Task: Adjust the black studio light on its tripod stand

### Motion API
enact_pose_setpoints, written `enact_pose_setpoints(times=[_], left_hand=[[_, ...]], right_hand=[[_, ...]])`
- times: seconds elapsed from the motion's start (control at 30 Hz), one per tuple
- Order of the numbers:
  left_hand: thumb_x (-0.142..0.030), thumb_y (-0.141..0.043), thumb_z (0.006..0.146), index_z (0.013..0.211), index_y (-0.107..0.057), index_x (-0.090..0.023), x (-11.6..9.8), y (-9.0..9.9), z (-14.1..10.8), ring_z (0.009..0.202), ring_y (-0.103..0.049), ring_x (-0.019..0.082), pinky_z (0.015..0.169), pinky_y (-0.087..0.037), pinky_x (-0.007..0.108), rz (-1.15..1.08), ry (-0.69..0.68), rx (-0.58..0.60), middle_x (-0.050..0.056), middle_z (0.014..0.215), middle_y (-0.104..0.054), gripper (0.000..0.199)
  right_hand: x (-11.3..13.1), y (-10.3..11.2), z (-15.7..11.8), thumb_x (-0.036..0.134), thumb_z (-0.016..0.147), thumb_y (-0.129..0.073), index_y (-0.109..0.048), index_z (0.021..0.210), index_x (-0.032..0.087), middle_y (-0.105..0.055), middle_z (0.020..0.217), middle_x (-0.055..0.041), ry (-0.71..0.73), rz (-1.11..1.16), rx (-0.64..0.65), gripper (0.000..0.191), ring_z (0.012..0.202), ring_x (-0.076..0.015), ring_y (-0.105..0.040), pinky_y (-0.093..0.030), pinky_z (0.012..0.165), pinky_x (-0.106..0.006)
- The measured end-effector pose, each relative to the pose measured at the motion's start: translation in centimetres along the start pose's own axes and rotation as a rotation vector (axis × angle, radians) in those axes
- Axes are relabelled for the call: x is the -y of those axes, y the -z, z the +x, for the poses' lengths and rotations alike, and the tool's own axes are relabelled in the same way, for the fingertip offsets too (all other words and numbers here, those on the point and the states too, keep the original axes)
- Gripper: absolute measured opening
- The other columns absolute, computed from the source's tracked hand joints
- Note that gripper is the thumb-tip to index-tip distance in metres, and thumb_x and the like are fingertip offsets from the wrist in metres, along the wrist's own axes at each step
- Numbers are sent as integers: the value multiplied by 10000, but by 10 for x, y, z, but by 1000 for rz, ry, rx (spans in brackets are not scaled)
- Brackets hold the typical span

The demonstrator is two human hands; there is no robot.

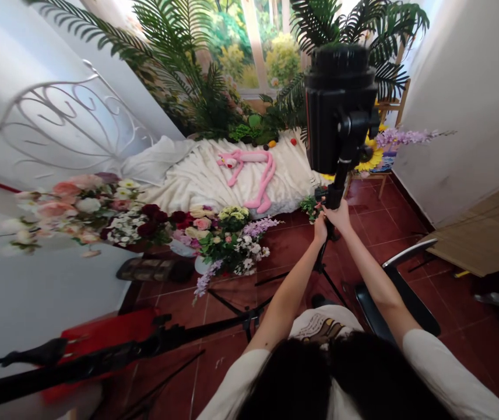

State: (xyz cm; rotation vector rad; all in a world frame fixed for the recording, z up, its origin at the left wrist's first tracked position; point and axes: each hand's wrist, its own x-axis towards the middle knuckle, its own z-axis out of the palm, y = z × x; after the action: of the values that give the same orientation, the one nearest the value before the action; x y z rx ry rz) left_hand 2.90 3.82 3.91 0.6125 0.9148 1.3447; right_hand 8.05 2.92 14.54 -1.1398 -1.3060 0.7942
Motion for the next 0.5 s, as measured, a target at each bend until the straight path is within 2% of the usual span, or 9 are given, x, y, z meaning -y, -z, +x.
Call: enact_pose_setpoints(times=[0.1,0.2,0.33,0.43,0.5], left_hand=[[-493,-422,1034,585,-589,-193,-2,-1,-4,530,-583,186,571,-483,307,75,-32,43,41,500,-574,565],[-585,-355,1032,497,-551,-206,-2,-1,-2,436,-520,157,515,-450,291,134,-52,124,45,442,-548,685],[-650,-325,1017,445,-488,-216,2,-5,1,385,-469,130,475,-417,273,116,-56,98,32,404,-500,736],[-626,-333,1017,452,-468,-217,4,-6,1,383,-461,128,463,-404,270,88,-48,79,30,407,-494,710],[-591,-338,1021,479,-476,-218,6,-6,1,389,-457,132,465,-406,272,71,-46,66,26,411,-491,672]], right_hand=[[28,3,20,412,809,-754,-699,862,183,-724,719,-58,76,36,60,241,832,-261,-773,-636,803,-399],[43,3,32,457,846,-747,-688,871,182,-689,703,-46,102,50,66,283,816,-251,-768,-643,741,-369],[44,1,32,530,833,-757,-675,884,186,-690,714,-38,99,33,21,357,725,-217,-735,-632,684,-341],[41,8,23,572,815,-768,-658,926,200,-709,793,-35,119,-57,-42,403,795,-218,-721,-628,767,-360],[35,17,11,586,812,-771,-636,987,216,-716,888,-36,145,-119,-35,431,884,-223,-709,-609,844,-371]])
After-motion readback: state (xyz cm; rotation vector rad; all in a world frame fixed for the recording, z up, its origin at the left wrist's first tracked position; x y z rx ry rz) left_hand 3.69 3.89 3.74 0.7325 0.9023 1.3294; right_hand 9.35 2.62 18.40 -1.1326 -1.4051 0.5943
